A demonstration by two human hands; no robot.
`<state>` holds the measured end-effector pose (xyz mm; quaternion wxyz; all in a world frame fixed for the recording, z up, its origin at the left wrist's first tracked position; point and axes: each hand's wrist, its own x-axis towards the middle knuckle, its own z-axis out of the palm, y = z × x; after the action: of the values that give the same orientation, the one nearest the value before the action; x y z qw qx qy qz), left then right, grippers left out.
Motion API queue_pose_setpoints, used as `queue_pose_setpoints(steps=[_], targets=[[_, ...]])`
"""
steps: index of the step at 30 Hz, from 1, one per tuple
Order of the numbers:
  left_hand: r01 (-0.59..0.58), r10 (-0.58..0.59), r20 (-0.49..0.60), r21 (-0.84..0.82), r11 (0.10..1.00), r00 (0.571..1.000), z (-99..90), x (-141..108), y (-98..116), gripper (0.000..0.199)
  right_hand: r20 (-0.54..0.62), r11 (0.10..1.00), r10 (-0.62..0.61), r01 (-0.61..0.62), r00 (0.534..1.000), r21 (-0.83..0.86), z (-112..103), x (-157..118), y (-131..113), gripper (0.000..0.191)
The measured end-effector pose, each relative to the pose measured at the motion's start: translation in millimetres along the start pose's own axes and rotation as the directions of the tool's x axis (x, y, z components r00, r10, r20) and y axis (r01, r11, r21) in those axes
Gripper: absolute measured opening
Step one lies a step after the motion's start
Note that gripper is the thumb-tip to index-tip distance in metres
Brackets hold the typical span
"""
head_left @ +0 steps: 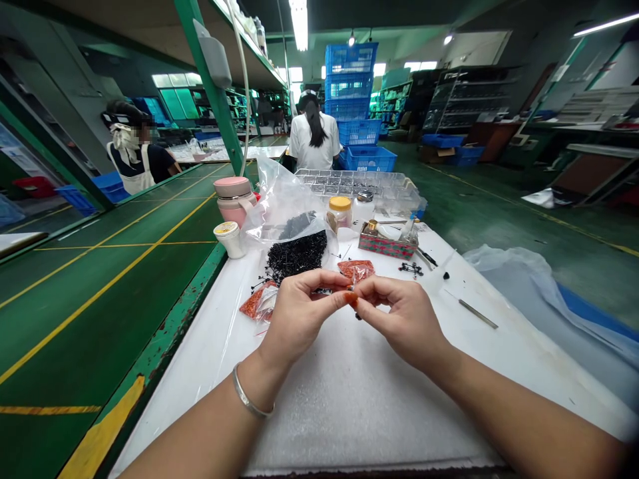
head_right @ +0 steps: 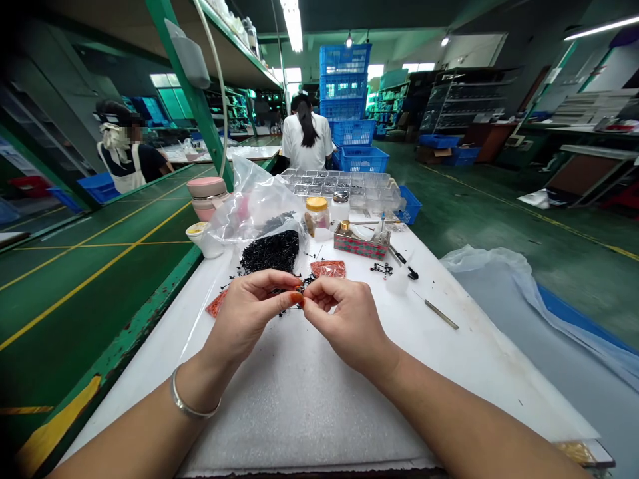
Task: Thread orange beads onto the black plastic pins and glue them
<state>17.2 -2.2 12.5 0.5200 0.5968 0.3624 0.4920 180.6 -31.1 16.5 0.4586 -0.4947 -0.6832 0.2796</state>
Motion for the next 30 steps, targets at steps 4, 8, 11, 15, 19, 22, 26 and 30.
queue_pose_setpoints(steps=[4, 8, 11, 15, 19, 22, 26, 30], targets=[[-0.015, 0.016, -0.014, 0.031, 0.999, 1.000, 1.0, -0.3, 2.2, 0.014, 0.047, 0.997, 0.034, -0.037, 0.998, 0.069, -1.2, 0.7, -1.8, 0.013], [-0.036, 0.037, -0.019, 0.041, 0.999, 0.999, 1.1, -1.0, 3.5, 0.009, 0.110, 0.985, 0.054, -0.071, 0.992, 0.160, -3.0, 2.0, -2.5, 0.015], [-0.067, 0.069, -0.019, 0.090, 0.994, 0.997, 0.3, -2.2, 4.2, 0.007, 0.146, 0.976, 0.064, -0.093, 0.987, 0.199, -3.6, 2.3, -1.1, 0.017], [-0.119, 0.124, -0.014, 0.181, 0.976, 0.992, -1.7, -3.3, 4.8, 0.007, 0.179, 0.967, 0.076, -0.117, 0.981, 0.229, -4.0, 2.3, 1.9, 0.021], [-0.129, 0.127, 0.026, 0.201, 0.971, 0.992, -3.4, -2.7, 5.1, 0.010, 0.183, 0.964, 0.084, -0.126, 0.980, 0.232, -4.7, 2.6, 3.3, 0.022], [-0.115, 0.107, 0.053, 0.187, 0.976, 0.993, -3.5, -1.6, 5.8, 0.015, 0.171, 0.967, 0.085, -0.123, 0.982, 0.222, -5.3, 2.5, 2.7, 0.021], [-0.112, 0.105, 0.045, 0.173, 0.978, 0.993, -3.2, 0.2, 6.6, 0.016, 0.167, 0.968, 0.087, -0.122, 0.982, 0.217, -5.9, 1.9, 1.2, 0.021], [-0.100, 0.097, 0.046, 0.060, 0.993, 0.994, -4.5, 1.2, 6.7, 0.018, 0.159, 0.972, 0.074, -0.107, 0.985, 0.210, -6.1, 2.1, -0.7, 0.020]])
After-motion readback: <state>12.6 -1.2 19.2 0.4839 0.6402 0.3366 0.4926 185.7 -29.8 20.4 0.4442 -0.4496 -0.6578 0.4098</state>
